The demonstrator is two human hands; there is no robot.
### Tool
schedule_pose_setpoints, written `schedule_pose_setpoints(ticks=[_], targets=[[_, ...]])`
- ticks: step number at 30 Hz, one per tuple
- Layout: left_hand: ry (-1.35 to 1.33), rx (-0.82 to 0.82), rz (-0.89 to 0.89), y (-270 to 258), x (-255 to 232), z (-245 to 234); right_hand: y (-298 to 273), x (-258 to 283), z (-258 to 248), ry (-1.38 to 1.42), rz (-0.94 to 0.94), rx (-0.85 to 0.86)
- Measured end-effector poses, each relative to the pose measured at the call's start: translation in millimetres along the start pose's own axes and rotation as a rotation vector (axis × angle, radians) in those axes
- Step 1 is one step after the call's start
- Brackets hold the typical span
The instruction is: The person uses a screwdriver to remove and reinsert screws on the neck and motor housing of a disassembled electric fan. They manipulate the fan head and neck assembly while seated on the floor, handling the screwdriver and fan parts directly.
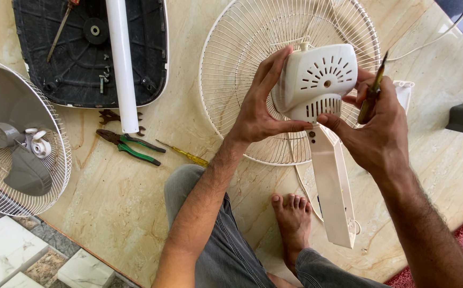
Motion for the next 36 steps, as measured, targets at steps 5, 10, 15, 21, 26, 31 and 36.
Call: schedule_pose_setpoints(ticks=[5,10,15,21,26,31,36], targets=[[0.038,0.007,0.024,6.1,-1.5,-8.7,1.5,1.4,3.2,-0.037,0.039,0.005],[0.027,0.003,-0.007,4.8,-3.5,-23.0,3.5,10.8,11.1,-0.092,0.060,0.015],[0.016,-0.014,-0.003,5.8,-3.2,-20.0,2.7,9.8,9.8,-0.053,0.053,0.019],[0.024,-0.014,-0.002,5.0,0.1,-18.0,1.2,4.5,9.9,-0.037,-0.006,0.008],[0.016,-0.024,0.005,5.8,4.5,-16.5,3.1,-4.1,9.8,0.035,0.044,0.011],[0.018,-0.031,-0.002,6.8,4.7,-17.2,0.8,-4.8,8.9,0.064,0.047,-0.018],[0.068,-0.027,-0.031,9.9,5.6,-11.8,0.9,-5.8,6.5,-0.179,0.095,0.038]])
Point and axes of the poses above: each hand's wrist, its own y-axis towards the middle knuckle, its own z-axis out of the palm, x = y × z, the point moved 7 cm from there along y, towards the middle knuckle, and after that the axes turned 1 degree about z, right-handed, at the moved point
